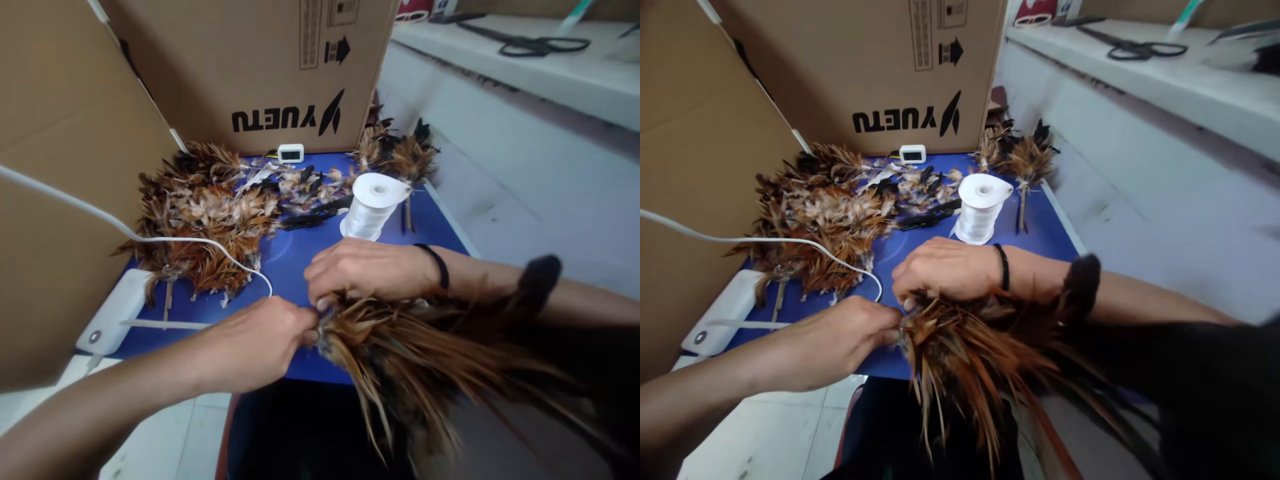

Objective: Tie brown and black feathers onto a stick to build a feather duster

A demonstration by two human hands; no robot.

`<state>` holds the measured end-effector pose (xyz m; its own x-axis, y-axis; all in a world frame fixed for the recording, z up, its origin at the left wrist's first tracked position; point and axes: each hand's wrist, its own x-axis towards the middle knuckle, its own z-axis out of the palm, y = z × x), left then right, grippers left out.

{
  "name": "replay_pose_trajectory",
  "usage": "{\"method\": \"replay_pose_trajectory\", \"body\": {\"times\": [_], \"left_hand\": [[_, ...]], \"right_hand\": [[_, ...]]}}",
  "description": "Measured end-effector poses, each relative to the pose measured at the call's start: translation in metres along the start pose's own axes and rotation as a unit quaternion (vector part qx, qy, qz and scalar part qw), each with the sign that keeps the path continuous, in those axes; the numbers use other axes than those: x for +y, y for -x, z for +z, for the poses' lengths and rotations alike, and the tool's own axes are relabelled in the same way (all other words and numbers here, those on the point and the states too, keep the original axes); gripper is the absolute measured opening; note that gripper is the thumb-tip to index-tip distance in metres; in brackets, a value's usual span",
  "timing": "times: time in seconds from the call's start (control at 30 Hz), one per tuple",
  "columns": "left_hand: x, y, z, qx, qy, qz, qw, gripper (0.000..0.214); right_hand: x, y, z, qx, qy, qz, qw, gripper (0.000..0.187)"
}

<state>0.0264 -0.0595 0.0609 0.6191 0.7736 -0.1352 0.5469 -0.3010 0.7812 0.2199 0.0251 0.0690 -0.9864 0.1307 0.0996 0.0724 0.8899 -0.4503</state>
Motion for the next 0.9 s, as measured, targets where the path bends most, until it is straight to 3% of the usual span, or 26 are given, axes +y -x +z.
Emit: {"method": "replay_pose_trajectory", "body": {"times": [0.07, 0.17, 0.3, 0.53, 0.63, 0.77, 0.9], "left_hand": [[-0.003, -0.001, -0.002, 0.02, -0.06, -0.017, 0.998, 0.019], [-0.003, -0.003, -0.011, 0.084, -0.147, -0.05, 0.984, 0.02], [0.009, -0.006, -0.029, 0.182, -0.226, -0.09, 0.953, 0.022], [0.028, -0.02, -0.048, 0.365, -0.246, -0.104, 0.892, 0.019], [0.026, -0.03, -0.055, 0.346, -0.39, -0.132, 0.843, 0.013], [0.02, -0.038, -0.062, 0.297, -0.54, -0.194, 0.763, 0.024], [0.016, -0.044, -0.064, 0.318, -0.541, -0.222, 0.747, 0.026]], "right_hand": [[0.001, -0.006, -0.012, -0.02, 0.059, 0.012, 0.998, 0.022], [0.004, -0.01, -0.018, 0.022, 0.153, 0.042, 0.987, 0.021], [0.005, -0.013, -0.017, 0.131, 0.223, 0.073, 0.963, 0.024], [-0.002, -0.028, -0.013, 0.31, 0.241, 0.144, 0.908, 0.025], [-0.002, -0.035, -0.006, 0.367, 0.239, 0.184, 0.88, 0.025], [0.0, -0.044, 0.004, 0.426, 0.235, 0.216, 0.846, 0.025], [0.001, -0.051, 0.015, 0.485, 0.189, 0.227, 0.823, 0.024]]}}
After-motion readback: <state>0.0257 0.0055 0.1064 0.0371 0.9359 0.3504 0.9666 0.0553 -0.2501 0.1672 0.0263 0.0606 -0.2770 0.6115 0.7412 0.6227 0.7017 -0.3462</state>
